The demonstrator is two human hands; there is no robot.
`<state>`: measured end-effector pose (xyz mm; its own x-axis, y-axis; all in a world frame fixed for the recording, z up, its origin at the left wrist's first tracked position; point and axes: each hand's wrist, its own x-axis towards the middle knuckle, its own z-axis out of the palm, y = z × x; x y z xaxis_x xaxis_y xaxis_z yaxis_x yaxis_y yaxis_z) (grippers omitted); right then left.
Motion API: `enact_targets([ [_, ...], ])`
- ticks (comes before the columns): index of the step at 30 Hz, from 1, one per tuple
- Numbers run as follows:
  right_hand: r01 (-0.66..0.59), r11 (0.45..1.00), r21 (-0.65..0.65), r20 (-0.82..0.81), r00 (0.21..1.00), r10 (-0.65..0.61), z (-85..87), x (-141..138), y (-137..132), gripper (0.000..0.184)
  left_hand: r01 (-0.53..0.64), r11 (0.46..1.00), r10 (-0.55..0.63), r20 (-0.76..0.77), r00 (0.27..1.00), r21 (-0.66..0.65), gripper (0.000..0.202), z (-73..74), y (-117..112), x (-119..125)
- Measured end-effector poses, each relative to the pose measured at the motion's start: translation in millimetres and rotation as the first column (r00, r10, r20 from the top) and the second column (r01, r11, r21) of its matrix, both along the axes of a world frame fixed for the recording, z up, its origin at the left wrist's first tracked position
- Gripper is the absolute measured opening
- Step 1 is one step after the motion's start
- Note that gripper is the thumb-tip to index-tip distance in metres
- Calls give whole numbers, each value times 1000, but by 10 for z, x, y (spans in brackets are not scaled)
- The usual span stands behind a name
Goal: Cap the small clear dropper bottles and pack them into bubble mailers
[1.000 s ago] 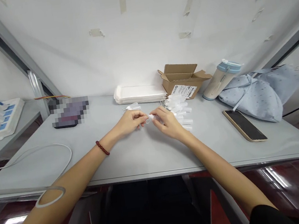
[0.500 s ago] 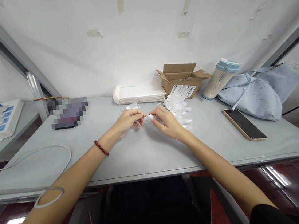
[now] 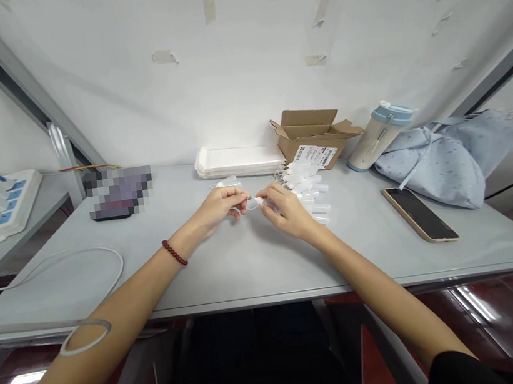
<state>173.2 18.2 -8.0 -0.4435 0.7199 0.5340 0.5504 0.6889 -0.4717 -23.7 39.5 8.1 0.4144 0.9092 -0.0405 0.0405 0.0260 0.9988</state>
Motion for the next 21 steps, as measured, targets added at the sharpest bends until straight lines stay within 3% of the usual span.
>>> enact_targets([
  [12,4,1000,-27,6,1000,-4,-18,-1,7,17,-3,1000,3,-24,1000,15,20,-6,2,3],
  [21,11,1000,-29,44,999,-9,-24,7,1,20,-36,983,66,-162,985,181,18,-26,-32,49],
])
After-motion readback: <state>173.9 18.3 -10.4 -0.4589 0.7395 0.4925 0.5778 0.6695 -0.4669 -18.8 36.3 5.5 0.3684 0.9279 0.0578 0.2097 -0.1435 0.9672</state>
